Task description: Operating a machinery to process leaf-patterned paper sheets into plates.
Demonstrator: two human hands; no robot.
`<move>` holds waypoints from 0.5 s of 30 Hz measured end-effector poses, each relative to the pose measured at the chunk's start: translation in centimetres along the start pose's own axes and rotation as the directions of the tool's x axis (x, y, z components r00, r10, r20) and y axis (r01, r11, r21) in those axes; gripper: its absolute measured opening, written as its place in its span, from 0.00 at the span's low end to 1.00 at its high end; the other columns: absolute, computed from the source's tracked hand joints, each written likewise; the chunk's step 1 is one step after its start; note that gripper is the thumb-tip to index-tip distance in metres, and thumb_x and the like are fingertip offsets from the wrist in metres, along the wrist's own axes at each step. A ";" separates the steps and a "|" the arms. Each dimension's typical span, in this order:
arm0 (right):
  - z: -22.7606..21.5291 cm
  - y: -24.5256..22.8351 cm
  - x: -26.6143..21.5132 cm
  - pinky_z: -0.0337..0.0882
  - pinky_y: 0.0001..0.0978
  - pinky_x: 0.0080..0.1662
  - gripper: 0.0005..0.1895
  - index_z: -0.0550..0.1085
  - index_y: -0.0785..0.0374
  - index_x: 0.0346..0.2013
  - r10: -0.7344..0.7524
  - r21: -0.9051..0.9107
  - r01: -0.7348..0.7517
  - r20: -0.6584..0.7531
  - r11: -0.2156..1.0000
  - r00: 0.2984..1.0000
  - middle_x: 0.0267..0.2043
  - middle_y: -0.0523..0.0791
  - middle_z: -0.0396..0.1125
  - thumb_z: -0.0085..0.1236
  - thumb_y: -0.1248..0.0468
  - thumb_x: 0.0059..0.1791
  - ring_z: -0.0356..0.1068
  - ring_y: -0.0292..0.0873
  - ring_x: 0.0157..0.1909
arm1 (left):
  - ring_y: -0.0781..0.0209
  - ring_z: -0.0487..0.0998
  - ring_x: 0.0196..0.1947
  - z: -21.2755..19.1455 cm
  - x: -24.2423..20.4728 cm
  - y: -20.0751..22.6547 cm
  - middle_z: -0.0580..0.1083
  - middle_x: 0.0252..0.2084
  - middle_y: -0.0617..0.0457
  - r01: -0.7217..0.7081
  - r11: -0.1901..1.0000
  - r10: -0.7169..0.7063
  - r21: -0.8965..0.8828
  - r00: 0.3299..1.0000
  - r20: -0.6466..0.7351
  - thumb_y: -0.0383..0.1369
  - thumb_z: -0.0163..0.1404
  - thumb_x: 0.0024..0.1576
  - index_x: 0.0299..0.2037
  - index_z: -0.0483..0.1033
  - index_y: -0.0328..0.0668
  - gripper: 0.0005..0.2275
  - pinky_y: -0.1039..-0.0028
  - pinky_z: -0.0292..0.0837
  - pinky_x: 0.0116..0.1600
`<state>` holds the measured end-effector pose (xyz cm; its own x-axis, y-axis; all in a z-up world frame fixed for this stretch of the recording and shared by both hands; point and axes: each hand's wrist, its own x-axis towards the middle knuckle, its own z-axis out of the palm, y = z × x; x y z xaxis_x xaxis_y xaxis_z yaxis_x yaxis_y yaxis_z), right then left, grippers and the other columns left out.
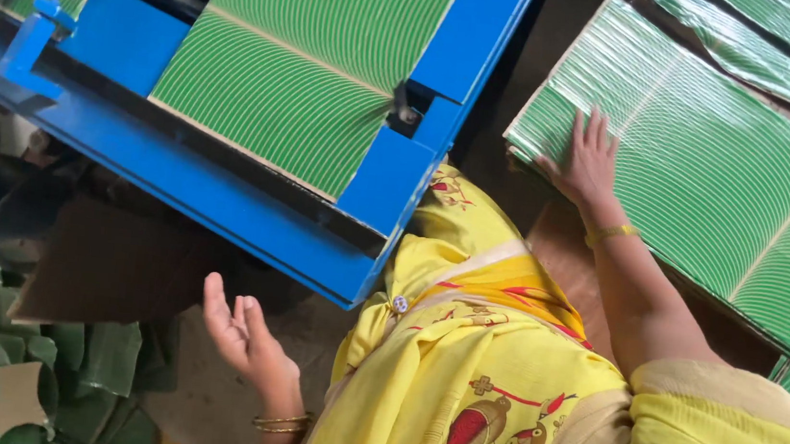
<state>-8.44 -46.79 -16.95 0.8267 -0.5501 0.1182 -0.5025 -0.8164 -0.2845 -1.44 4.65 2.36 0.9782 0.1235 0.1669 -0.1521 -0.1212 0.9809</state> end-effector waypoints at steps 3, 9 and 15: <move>1.4 3.8 -2.8 0.40 0.63 0.72 0.59 0.48 0.69 0.77 0.115 -0.037 -0.110 0.144 0.993 0.983 0.80 0.61 0.36 0.57 0.32 0.48 0.34 0.63 0.81 | 0.57 0.59 0.76 0.8 0.9 0.6 0.59 0.76 0.46 -0.033 0.999 0.033 0.003 0.999 -0.021 0.25 0.44 0.68 0.72 0.58 0.31 0.22 0.63 0.55 0.76; -0.4 3.4 -3.8 0.48 0.51 0.71 0.65 0.49 0.67 0.75 -0.004 -0.135 0.057 0.368 0.989 0.930 0.77 0.64 0.38 0.67 0.35 0.37 0.36 0.64 0.79 | 0.56 0.60 0.75 2.3 2.0 1.5 0.60 0.76 0.46 -0.093 0.988 0.088 -0.120 0.995 -0.047 0.26 0.46 0.67 0.72 0.58 0.31 0.22 0.63 0.55 0.76; 1.9 2.1 -5.3 0.67 0.41 0.64 0.51 0.57 0.67 0.74 0.034 -0.370 0.095 0.326 0.924 0.945 0.76 0.61 0.50 0.66 0.54 0.39 0.52 0.58 0.76 | 0.57 0.62 0.73 1.9 0.6 1.2 0.60 0.76 0.47 -0.052 0.990 0.049 -0.131 0.999 -0.023 0.28 0.46 0.67 0.72 0.59 0.32 0.23 0.60 0.54 0.77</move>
<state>-13.42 -45.25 -20.03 0.8466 -0.4897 -0.2086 -0.4795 -0.8718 0.1007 -0.78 2.75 3.47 0.9661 0.1398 0.2170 -0.2194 0.0022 0.9756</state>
